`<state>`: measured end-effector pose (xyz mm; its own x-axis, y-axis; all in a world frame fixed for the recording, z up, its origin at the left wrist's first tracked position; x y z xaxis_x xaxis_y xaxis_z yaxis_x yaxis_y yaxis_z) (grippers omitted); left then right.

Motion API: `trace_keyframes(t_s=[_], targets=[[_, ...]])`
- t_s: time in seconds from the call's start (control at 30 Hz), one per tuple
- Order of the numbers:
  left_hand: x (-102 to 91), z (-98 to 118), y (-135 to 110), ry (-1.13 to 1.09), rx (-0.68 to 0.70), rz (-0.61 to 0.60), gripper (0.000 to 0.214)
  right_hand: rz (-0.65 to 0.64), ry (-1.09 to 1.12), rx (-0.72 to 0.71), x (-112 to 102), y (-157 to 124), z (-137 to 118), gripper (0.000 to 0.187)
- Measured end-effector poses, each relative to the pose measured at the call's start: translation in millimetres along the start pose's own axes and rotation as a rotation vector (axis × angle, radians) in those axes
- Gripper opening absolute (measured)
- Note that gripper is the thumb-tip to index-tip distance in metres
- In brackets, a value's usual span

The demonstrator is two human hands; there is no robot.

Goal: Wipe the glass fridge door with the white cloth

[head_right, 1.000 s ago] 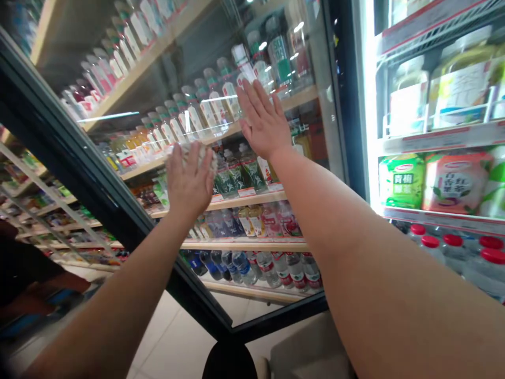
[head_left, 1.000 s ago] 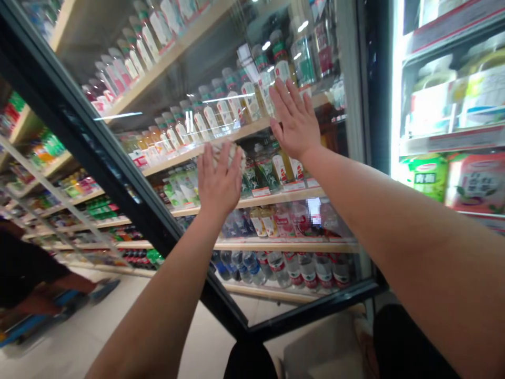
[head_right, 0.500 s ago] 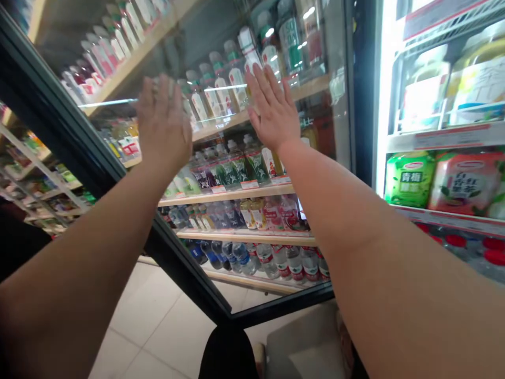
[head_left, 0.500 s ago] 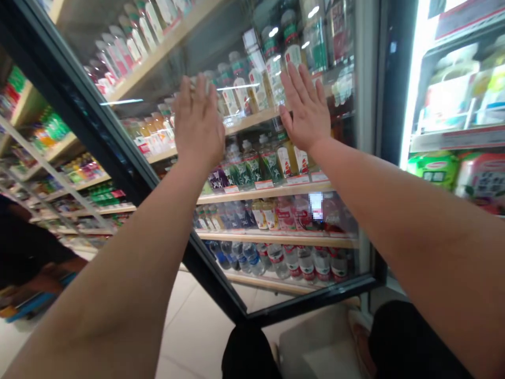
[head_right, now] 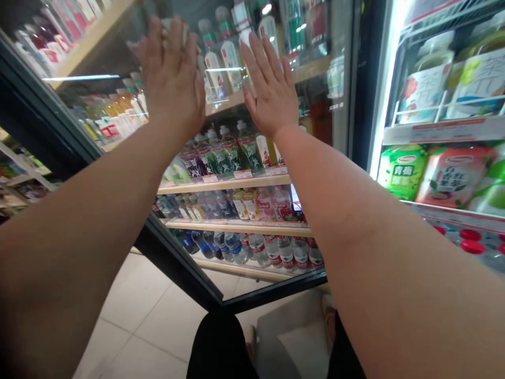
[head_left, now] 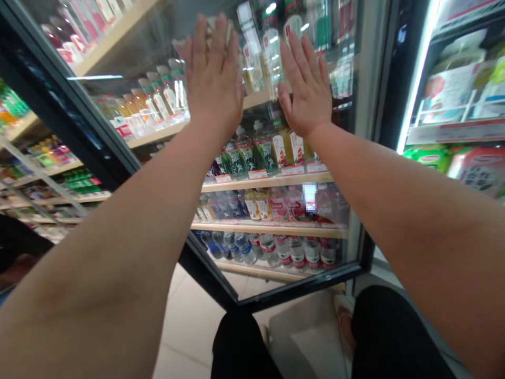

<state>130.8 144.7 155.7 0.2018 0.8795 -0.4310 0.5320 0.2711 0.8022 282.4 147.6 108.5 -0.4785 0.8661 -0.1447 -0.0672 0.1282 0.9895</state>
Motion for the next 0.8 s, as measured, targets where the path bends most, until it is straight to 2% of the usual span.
trace_keyframes(t_s=[0.07, 0.13, 0.2, 0.27, 0.3, 0.4, 0.47, 0.53, 0.6, 0.63, 0.67, 0.7, 0.73, 0.77, 0.8], targets=[[18.9, 17.4, -6.6, -0.032, 0.017, -0.074, 0.073, 0.020, -0.014, -0.019, -2.9, -0.4, -1.8, 0.066], [32.6, 40.1, -16.8, -0.088, 0.115, -0.162, 0.071, 0.012, -0.030, -0.009, -1.6, 0.2, 0.8, 0.063], [32.9, 50.5, -21.2, -0.090, 0.211, -0.225, 0.068, -0.003, -0.056, -0.001, 1.3, 0.9, 3.2, 0.065], [22.6, 40.5, -15.3, -0.023, 0.223, -0.237, 0.067, -0.002, -0.070, -0.003, 2.1, 0.5, 3.6, 0.065], [13.6, 29.0, -9.2, 0.020, 0.178, -0.201, 0.065, 0.003, -0.074, -0.011, 1.5, -0.3, 2.5, 0.064], [-5.2, -7.8, 0.3, 0.102, -0.095, -0.079, 0.060, 0.013, -0.097, -0.038, -2.4, -3.5, -2.7, 0.063], [-1.7, -10.7, -6.4, 0.114, -0.203, -0.066, 0.062, 0.009, -0.114, -0.055, -4.7, -4.5, -6.2, 0.063], [8.4, 8.4, -13.7, 0.104, -0.115, -0.100, 0.068, -0.025, -0.115, -0.025, -3.6, -3.8, -3.6, 0.065], [15.7, 27.9, -17.0, 0.107, 0.092, -0.155, 0.073, -0.064, -0.108, 0.022, -0.6, -2.6, 1.2, 0.065], [18.0, 29.3, -16.7, 0.137, 0.193, -0.193, 0.075, -0.071, -0.109, 0.037, 0.0, -2.2, 2.7, 0.065], [18.5, 22.8, -14.2, 0.185, 0.275, -0.221, 0.076, -0.070, -0.113, 0.039, 0.1, -1.9, 2.8, 0.065], [19.1, 7.2, -9.2, 0.261, 0.320, -0.248, 0.075, -0.064, -0.119, 0.033, -0.1, -1.8, 1.9, 0.065], [15.7, -17.2, -0.5, 0.345, 0.299, -0.231, 0.071, -0.056, -0.128, 0.023, -0.7, -1.9, 0.3, 0.066], [9.2, -42.2, 9.0, 0.412, 0.264, -0.171, 0.067, -0.054, -0.136, 0.018, -0.7, -2.1, -0.7, 0.065], [-1.5, -63.1, 16.9, 0.485, 0.232, -0.046, 0.065, -0.056, -0.141, 0.021, -0.6, -2.4, -1.1, 0.065]])
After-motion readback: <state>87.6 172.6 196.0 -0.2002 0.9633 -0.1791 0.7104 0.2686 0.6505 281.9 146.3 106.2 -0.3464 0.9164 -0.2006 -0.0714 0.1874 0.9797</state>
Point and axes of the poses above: each hand's wrist, its own y-axis towards the middle knuckle, its own x-axis out of the palm, z = x × y, the point moved 10 cm from there along y, towards the middle knuckle, and after that the axes turned 1 degree about -z, right-handed, at the moved point
